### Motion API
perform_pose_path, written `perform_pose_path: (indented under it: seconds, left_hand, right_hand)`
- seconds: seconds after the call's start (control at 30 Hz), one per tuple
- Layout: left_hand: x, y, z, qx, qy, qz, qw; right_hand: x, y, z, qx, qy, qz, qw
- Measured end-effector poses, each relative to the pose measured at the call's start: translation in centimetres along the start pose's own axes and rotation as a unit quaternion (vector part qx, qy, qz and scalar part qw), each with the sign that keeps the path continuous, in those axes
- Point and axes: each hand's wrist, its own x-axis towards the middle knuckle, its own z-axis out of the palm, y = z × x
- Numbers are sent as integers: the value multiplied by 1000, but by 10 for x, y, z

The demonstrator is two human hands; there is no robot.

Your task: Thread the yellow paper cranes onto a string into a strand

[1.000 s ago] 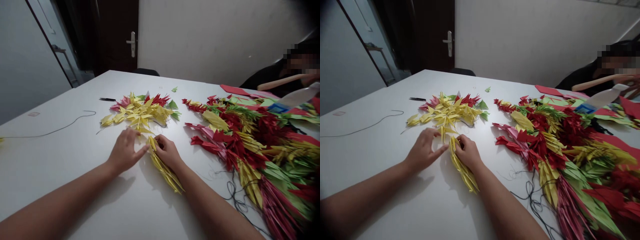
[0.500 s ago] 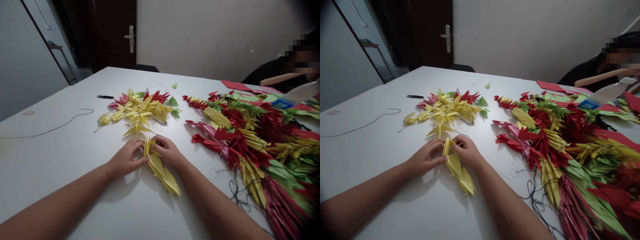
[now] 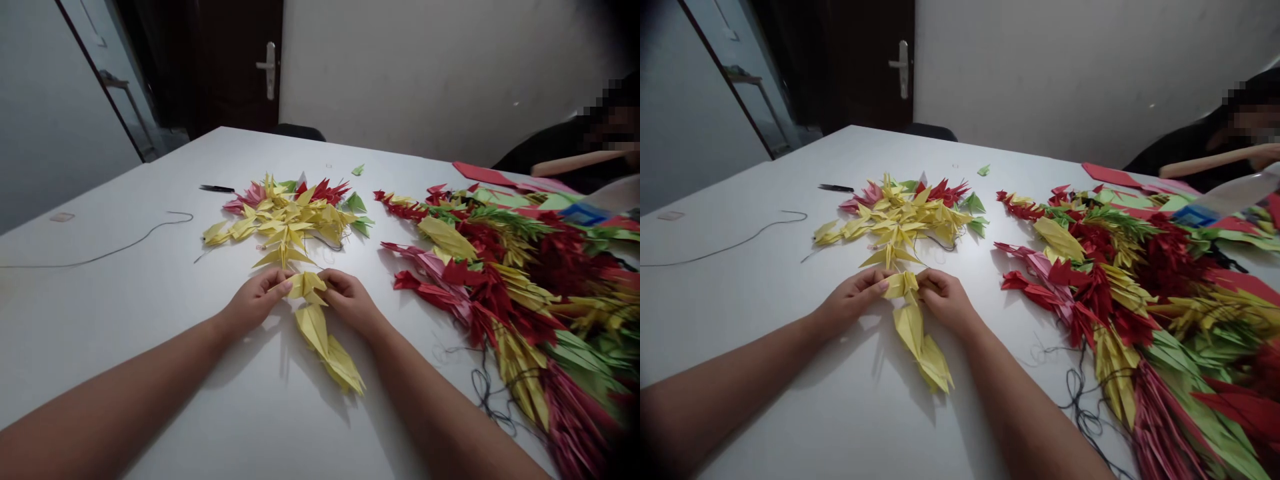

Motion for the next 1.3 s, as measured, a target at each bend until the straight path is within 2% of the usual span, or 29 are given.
perform_pose_path:
  seconds: [0.1, 0.37, 0.63, 0.9, 1.3]
  left_hand:
    - [0, 1, -2, -22, 7, -23, 999]
    - [1, -6, -6, -100, 5, -50, 994]
    - [3, -5, -6, -112, 1, -50, 992]
    - [5, -7, -7, -141, 19, -94, 985]
    - [7, -4, -7, -186, 13, -106, 977]
  right_hand:
    - [0, -5, -2, 0, 11, 33, 999]
    - [-1, -5, -8, 15, -22, 78, 997]
    - [1, -3, -8, -13, -26, 81, 996]
    - [1, -3, -6, -26, -18, 82, 996]
    - [1, -3, -3, -37, 5, 89, 995]
